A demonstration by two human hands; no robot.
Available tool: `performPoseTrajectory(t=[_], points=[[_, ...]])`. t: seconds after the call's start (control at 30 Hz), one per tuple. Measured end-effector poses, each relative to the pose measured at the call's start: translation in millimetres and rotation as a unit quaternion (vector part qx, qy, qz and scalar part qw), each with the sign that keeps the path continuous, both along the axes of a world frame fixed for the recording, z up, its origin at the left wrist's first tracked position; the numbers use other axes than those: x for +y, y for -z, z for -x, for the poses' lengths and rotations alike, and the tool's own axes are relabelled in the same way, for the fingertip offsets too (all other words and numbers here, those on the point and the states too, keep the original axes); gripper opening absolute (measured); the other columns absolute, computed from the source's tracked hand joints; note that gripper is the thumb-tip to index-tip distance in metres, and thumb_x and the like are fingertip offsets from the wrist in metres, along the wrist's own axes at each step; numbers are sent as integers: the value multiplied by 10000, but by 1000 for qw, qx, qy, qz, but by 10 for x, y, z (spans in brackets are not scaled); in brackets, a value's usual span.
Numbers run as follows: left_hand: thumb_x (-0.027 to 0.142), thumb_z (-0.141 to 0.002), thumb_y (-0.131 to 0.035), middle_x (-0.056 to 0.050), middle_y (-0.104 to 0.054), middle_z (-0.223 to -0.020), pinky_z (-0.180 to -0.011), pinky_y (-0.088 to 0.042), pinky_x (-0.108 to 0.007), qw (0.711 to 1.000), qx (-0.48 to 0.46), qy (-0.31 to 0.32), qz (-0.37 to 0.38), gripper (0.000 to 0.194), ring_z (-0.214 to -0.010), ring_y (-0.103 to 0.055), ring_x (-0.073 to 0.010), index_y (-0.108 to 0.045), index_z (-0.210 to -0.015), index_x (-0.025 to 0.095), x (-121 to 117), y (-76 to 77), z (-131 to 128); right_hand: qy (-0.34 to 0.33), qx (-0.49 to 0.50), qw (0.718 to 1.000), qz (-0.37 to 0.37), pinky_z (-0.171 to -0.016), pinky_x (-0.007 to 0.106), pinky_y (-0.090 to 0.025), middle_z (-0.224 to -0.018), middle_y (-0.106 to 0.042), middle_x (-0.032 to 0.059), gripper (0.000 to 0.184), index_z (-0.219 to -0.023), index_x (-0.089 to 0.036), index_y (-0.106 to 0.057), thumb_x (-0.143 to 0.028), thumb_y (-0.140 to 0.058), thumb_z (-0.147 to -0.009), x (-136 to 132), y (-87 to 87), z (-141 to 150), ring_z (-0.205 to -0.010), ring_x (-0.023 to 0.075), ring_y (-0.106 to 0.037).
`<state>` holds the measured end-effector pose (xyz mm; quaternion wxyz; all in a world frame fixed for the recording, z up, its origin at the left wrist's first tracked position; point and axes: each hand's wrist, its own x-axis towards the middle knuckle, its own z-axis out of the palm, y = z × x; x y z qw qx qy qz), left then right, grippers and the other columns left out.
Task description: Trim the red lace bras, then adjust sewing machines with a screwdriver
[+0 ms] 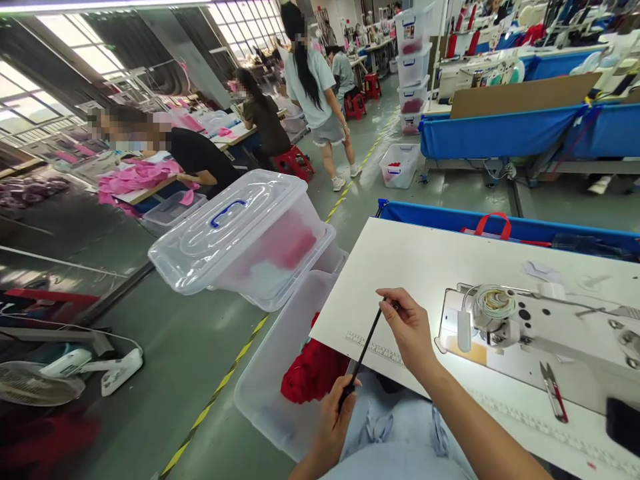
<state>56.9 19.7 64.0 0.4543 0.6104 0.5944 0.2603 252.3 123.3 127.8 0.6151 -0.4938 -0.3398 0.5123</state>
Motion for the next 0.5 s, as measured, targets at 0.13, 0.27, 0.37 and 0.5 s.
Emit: performPoseTrajectory(t=[0.13,0.27,0.37,0.5], points=[[368,-967,-469,-60,-738,-902,-711,-557,-234,988,30,-16,-152,258,-798,-702,-162,-648,-1042,198,39,121,85,3,12,1000,-1,-682,274,-366,-796,-538,-14,149,-946,-321,-735,-382,-746,-811,-39,-32,30,-759,149,-451],[350,-959,-495,-61,-724,-866,-707,-552,-226,971,68,-27,-226,237,-787,-690,-154,-658,-1048,204,99,140,117,6,17,1000,1,-684,280,-345,-811,-524,-17,166,-932,-307,-714,-419,-747,-813,-80,-54,5,-752,144,-426],[410,-941,-501,-54,-684,-819,-680,-531,-238,988,58,7,-141,266,-740,-646,-156,-657,-968,197,115,128,86,-2,16,1000,8,-642,291,-312,-802,-500,-14,234,-846,-261,-689,-495,-692,-846,-170,-40,-17,-694,137,-372],[629,-818,-562,35,-437,-567,-508,-406,-210,998,-8,45,49,497,-537,-433,-106,-465,-598,194,65,201,-1,-56,23,996,61,-572,300,-288,-724,-488,-10,404,-795,-198,-662,-587,-589,-874,-410,95,-12,-596,122,-338]])
